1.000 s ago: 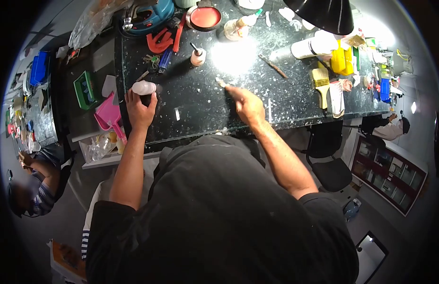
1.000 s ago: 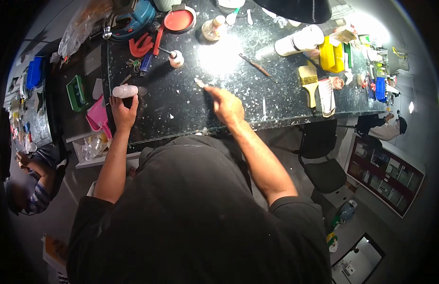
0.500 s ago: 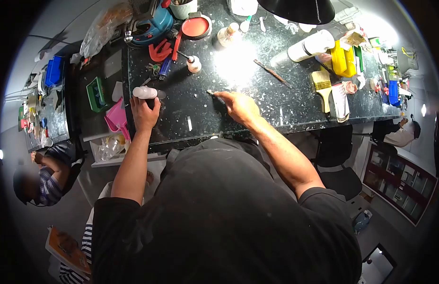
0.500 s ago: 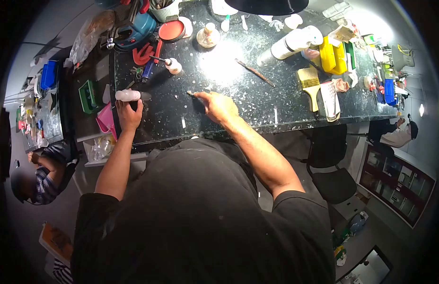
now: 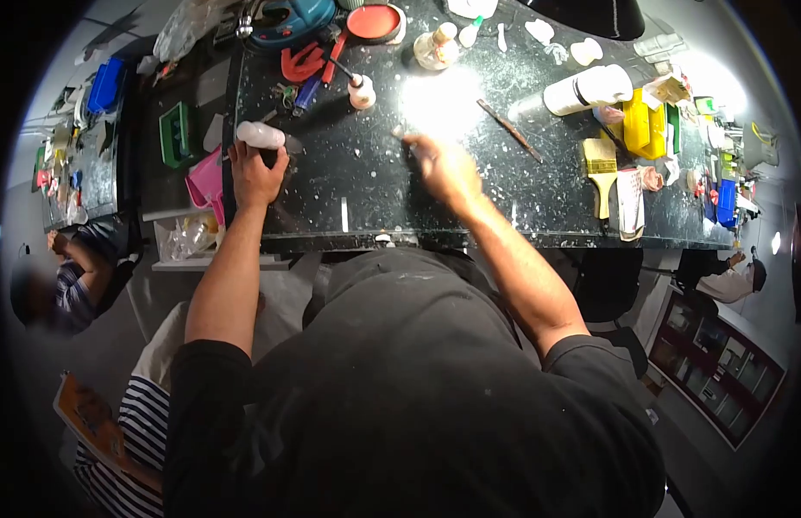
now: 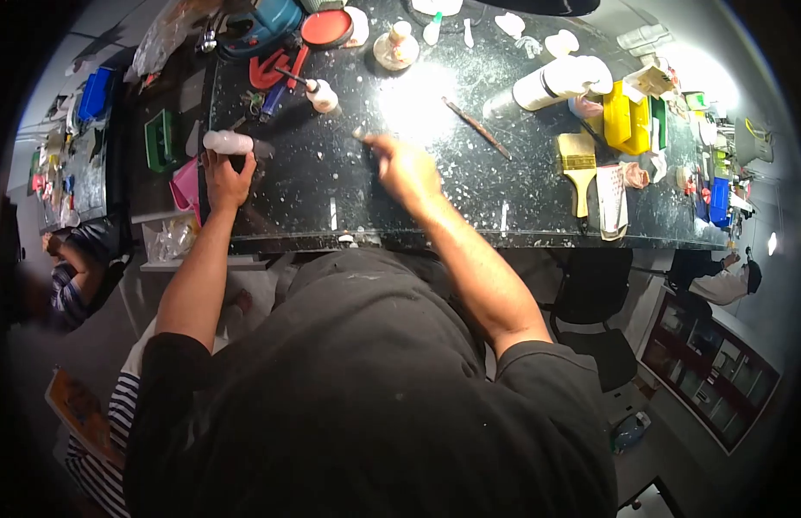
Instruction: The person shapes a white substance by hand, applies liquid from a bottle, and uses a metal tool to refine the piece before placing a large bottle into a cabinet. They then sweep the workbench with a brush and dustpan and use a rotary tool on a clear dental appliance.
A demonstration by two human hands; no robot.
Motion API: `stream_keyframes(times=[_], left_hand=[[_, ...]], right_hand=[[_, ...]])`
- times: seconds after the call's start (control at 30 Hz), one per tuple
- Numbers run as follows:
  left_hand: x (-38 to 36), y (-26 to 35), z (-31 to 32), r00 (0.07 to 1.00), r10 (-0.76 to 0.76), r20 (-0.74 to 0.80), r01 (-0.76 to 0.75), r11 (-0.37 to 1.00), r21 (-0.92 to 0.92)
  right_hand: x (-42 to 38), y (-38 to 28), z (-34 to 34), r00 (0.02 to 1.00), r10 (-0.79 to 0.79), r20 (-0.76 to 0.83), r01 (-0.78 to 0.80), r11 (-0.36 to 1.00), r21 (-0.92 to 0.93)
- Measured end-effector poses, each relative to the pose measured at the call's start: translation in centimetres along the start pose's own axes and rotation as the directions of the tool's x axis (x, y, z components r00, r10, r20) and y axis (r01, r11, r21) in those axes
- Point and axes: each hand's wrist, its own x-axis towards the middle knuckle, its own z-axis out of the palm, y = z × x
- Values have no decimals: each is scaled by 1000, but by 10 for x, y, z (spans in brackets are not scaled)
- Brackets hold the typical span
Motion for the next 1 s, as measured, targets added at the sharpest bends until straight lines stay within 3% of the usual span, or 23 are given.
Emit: stream_keyframes(times=[0.03,0.07,0.13,0.2,0.27,0.33,0.4,0.47,0.53,0.6,0.63,0.67,0.73,0.87,0.93,1.0], left_hand=[[-1,0,0,1000,-7,20,7,1000,-17],[2,4,-6,998,-17,65,19,999,-30],[1,4,-5,996,-54,71,55,998,-8],[3,2,-4,999,-16,44,16,1000,-8],[2,2,-3,1000,15,22,-14,1000,-6],[3,3,-5,999,5,43,-4,1000,-21],[4,5,-7,999,22,42,-21,1000,-23],[3,4,-5,999,-12,45,12,1000,-11],[5,7,-9,998,-19,60,20,1000,-22],[3,5,-7,999,10,44,-10,1000,-13],[3,2,-5,999,41,28,-41,999,16],[6,1,-2,999,45,16,-45,999,17],[2,0,-3,988,-79,131,84,996,-34],[1,-2,-1,983,-87,162,87,996,8],[4,-2,-1,989,-75,127,78,997,-18],[1,-4,-2,990,-61,129,68,997,-47]], right_hand=[[9,-14,-21,965,262,20,-261,964,-48],[17,-3,-33,959,283,20,-281,957,-69],[12,14,-36,990,128,63,-129,992,8],[-16,17,-29,981,-62,181,79,993,-89],[-27,16,-32,972,-13,233,38,994,-102],[-22,16,-37,985,150,88,-158,983,97],[-22,30,-20,991,130,4,-129,975,181],[-31,25,-16,996,21,85,-33,990,141],[-28,24,-37,980,144,140,-150,988,35],[-18,32,-36,992,127,25,-130,977,172],[-19,23,-45,971,210,113,-223,967,120],[-23,22,-42,988,95,118,-100,994,42],[-32,29,-31,991,15,135,-28,995,94],[-22,32,-35,987,140,73,-147,984,99],[-23,29,-35,990,25,142,-14,997,-78],[-24,29,-47,977,127,171,-121,992,-46]])
